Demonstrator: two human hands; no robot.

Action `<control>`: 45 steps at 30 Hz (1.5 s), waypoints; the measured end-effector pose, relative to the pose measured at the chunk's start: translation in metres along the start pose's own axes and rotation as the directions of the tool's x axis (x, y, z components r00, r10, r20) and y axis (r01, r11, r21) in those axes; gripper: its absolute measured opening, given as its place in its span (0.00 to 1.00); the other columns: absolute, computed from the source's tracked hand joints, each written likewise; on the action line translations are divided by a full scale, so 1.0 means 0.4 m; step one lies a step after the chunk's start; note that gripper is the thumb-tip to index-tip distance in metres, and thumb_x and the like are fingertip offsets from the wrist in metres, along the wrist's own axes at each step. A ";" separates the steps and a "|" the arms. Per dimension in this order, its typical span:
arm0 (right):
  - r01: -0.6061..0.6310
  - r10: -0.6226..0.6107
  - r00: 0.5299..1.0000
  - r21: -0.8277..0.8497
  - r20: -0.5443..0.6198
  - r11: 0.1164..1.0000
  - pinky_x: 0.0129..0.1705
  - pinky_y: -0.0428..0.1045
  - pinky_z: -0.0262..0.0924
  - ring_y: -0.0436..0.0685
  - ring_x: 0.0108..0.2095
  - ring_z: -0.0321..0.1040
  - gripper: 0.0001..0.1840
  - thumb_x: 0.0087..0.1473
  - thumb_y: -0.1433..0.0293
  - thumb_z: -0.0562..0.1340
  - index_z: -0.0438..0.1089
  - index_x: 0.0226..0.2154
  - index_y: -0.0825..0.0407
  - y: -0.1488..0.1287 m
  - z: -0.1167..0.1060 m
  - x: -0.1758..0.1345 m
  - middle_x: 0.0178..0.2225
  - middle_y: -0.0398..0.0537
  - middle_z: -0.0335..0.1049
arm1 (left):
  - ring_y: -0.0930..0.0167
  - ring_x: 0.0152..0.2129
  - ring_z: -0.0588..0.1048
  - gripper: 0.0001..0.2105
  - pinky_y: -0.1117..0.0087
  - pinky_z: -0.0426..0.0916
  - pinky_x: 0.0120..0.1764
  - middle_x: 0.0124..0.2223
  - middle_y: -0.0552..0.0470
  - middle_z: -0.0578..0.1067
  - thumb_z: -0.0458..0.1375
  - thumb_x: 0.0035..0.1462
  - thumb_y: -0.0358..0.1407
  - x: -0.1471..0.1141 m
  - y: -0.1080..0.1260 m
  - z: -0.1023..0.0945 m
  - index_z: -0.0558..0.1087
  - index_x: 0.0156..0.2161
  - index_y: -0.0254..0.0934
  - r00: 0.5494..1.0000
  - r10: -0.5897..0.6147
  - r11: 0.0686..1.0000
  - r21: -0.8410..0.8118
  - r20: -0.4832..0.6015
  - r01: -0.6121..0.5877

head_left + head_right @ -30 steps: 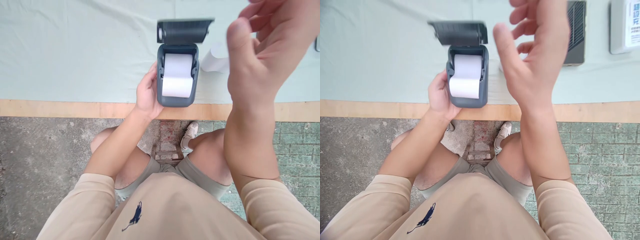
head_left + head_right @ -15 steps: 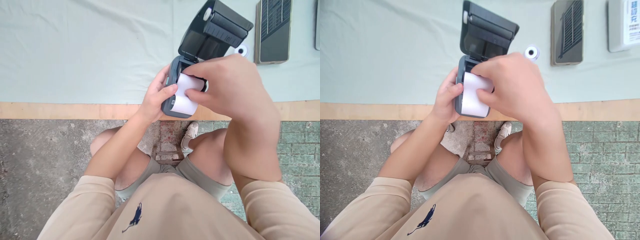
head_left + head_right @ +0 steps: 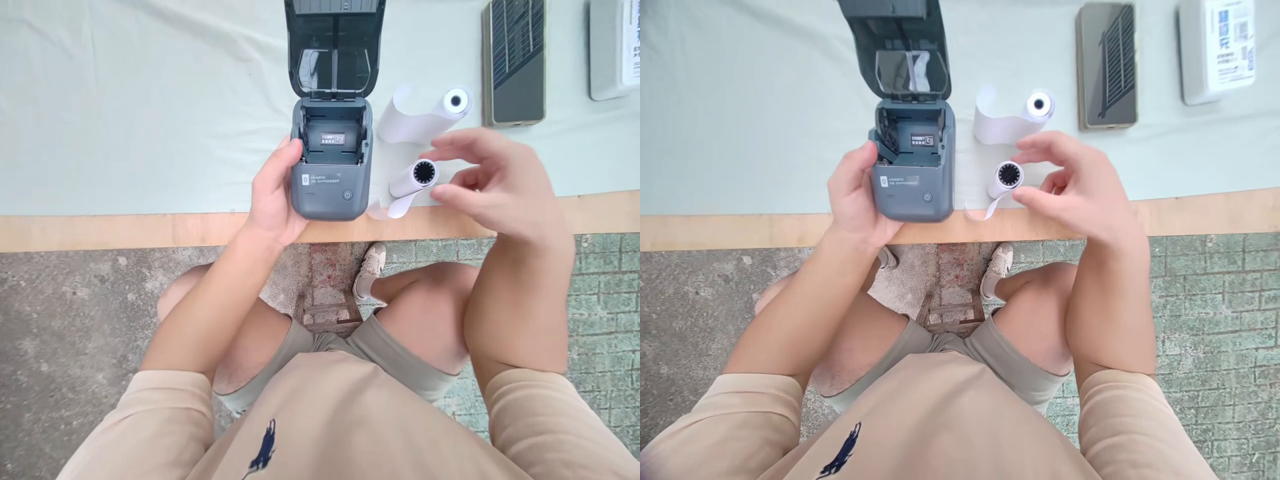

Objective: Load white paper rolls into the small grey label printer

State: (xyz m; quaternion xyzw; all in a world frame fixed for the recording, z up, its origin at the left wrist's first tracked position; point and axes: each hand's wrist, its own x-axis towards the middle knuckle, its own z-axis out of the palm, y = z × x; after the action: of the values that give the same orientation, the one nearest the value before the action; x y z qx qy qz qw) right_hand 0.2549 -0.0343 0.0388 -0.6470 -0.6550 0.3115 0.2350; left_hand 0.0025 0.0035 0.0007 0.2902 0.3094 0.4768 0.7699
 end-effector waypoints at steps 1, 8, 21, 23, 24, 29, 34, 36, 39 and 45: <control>0.020 -0.017 0.995 0.028 -0.102 0.999 0.25 0.48 0.56 0.50 0.29 0.64 0.19 0.51 0.61 0.63 0.67 0.46 0.45 0.006 -0.005 0.002 0.41 0.48 0.70 | 0.63 0.55 0.71 0.14 0.62 0.68 0.57 0.45 0.50 0.78 0.47 0.60 0.39 0.000 0.000 0.000 0.72 0.42 0.38 1.000 0.000 1.000 0.010 0.000 0.000; -0.011 -0.010 0.950 -0.065 -0.312 0.998 0.32 0.49 0.56 0.48 0.27 0.53 0.18 0.49 0.67 0.65 0.66 0.44 0.48 0.044 0.032 0.101 0.25 0.42 0.53 | 0.61 0.58 0.68 0.13 0.62 0.68 0.58 0.47 0.52 0.78 0.49 0.59 0.42 0.007 -0.004 -0.006 0.73 0.42 0.41 1.000 0.012 0.997 0.071 0.023 -0.013; 0.378 -0.386 0.906 0.077 0.177 0.923 0.32 0.53 0.62 0.54 0.30 0.66 0.12 0.49 0.56 0.63 0.71 0.37 0.42 -0.188 0.032 0.014 0.30 0.42 0.70 | 0.62 0.58 0.67 0.10 0.58 0.67 0.58 0.41 0.53 0.77 0.48 0.60 0.40 -0.002 -0.009 -0.002 0.68 0.43 0.43 0.993 0.000 0.999 0.043 0.119 -0.005; 0.399 -0.381 0.914 -0.142 0.140 0.906 0.36 0.54 0.61 0.55 0.32 0.65 0.09 0.50 0.61 0.62 0.71 0.35 0.45 -0.228 0.056 0.039 0.30 0.45 0.68 | 0.61 0.58 0.68 0.09 0.58 0.68 0.57 0.39 0.53 0.76 0.50 0.60 0.38 -0.009 -0.010 0.003 0.67 0.44 0.41 0.997 0.039 0.995 0.090 0.070 -0.045; 0.388 -0.368 0.922 -0.248 0.124 0.888 0.37 0.54 0.60 0.56 0.34 0.65 0.08 0.51 0.62 0.61 0.71 0.34 0.46 -0.240 0.066 0.053 0.31 0.46 0.68 | 0.60 0.58 0.68 0.09 0.58 0.69 0.56 0.40 0.53 0.76 0.51 0.60 0.38 -0.012 -0.011 0.005 0.67 0.44 0.40 0.998 0.044 0.993 0.106 0.049 -0.049; 0.324 -0.280 0.946 -0.488 0.163 0.810 0.39 0.55 0.59 0.61 0.41 0.66 0.10 0.54 0.60 0.58 0.70 0.35 0.46 -0.244 0.080 0.089 0.39 0.49 0.68 | 0.63 0.59 0.68 0.11 0.65 0.68 0.57 0.47 0.52 0.74 0.54 0.58 0.34 -0.016 -0.017 0.004 0.67 0.46 0.38 0.996 0.061 0.995 0.074 0.061 -0.065; 0.325 -0.269 0.946 -0.539 0.182 0.777 0.39 0.56 0.59 0.63 0.42 0.66 0.08 0.55 0.60 0.57 0.69 0.33 0.44 -0.243 0.069 0.089 0.40 0.48 0.68 | 0.65 0.62 0.64 0.10 0.60 0.64 0.62 0.47 0.55 0.74 0.51 0.61 0.33 -0.013 -0.021 0.003 0.66 0.47 0.38 0.998 0.045 0.996 0.082 0.034 -0.048; 0.311 -0.245 0.950 -0.563 0.193 0.765 0.39 0.57 0.59 0.64 0.43 0.66 0.07 0.54 0.62 0.58 0.69 0.33 0.45 -0.249 0.068 0.091 0.41 0.48 0.69 | 0.65 0.63 0.63 0.10 0.59 0.63 0.62 0.49 0.56 0.73 0.51 0.61 0.32 -0.012 -0.021 0.005 0.66 0.48 0.38 0.999 0.043 0.996 0.074 0.029 -0.045; 0.270 -0.177 0.961 -0.593 0.211 0.758 0.37 0.57 0.58 0.63 0.42 0.67 0.06 0.53 0.65 0.58 0.69 0.34 0.47 -0.260 0.067 0.093 0.42 0.48 0.68 | 0.65 0.63 0.62 0.11 0.60 0.63 0.62 0.50 0.55 0.73 0.52 0.61 0.32 -0.012 -0.022 0.007 0.66 0.48 0.38 0.999 0.038 0.997 0.062 0.028 -0.040; 0.203 -0.122 0.978 -0.627 0.171 0.752 0.32 0.55 0.53 0.61 0.39 0.65 0.05 0.53 0.65 0.58 0.68 0.31 0.48 -0.279 0.076 0.090 0.41 0.50 0.68 | 0.63 0.63 0.61 0.13 0.61 0.63 0.63 0.48 0.51 0.74 0.55 0.59 0.33 -0.008 -0.023 0.003 0.66 0.49 0.36 0.999 0.035 0.998 0.049 0.031 -0.037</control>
State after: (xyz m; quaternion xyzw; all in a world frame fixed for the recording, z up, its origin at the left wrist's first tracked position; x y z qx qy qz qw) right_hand 0.1530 0.0016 0.0937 -0.6090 -0.7884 0.0858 -0.0129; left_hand 0.0073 -0.0030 -0.0049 0.3218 0.3042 0.4782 0.7584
